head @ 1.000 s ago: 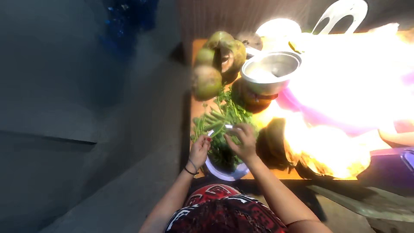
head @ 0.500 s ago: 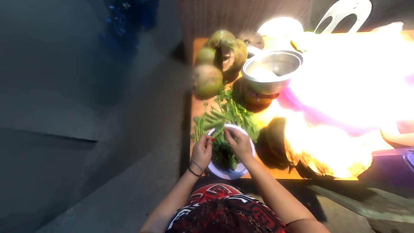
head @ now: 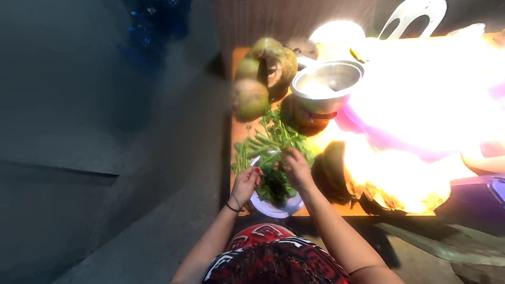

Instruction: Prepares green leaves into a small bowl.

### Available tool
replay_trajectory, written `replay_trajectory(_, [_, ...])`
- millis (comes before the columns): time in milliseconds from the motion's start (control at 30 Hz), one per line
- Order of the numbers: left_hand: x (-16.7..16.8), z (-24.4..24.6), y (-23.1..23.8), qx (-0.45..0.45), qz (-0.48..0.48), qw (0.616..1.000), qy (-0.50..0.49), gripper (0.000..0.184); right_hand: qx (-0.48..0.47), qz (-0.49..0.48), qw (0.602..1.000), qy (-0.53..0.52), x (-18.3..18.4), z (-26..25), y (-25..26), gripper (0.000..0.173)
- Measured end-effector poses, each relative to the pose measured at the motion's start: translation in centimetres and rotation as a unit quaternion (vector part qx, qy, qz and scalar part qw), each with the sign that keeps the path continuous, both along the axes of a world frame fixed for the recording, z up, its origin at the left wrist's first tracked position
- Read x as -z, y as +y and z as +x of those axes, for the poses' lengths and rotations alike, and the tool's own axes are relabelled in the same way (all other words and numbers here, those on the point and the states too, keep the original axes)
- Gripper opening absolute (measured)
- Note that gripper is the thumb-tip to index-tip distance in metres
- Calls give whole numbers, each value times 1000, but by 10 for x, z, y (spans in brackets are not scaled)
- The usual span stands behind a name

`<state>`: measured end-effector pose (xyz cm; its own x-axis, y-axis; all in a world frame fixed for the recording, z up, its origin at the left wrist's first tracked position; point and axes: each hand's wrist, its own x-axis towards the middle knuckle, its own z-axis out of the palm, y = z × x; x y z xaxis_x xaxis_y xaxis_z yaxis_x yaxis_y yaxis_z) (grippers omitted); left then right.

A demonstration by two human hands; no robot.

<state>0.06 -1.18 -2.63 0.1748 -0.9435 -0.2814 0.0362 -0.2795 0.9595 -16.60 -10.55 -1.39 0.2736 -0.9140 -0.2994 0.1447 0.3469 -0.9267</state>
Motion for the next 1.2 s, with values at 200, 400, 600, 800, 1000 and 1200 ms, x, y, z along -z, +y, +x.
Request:
replay_trajectory(200, [-1, -2, -3, 8, 21, 999, 23, 30, -83, 66, 983, -151, 4, 3, 4, 27])
replay_trajectory(400, [-5, 2, -3, -29, 87, 977, 192, 34, -49, 107, 986, -118, 8, 7, 6, 19])
replay_trajectory(600, [-4, 4, -2, -26, 80, 979, 187, 35, -159, -291, 926, 180, 17, 3, 6, 33])
replay_trajectory(800, [-3, 6, -1, 10, 67, 992, 109, 33, -181, -473, 820, 266, 15, 3, 0, 26])
replay_trajectory(1000, [-3, 5, 0, 35, 68, 994, 79, 32, -267, -479, 773, 318, 1, 2, 0, 19])
replay_trajectory(1200, [0, 6, 1, 52, 76, 993, 78, 32, -324, -430, 788, 298, 2, -3, -4, 16])
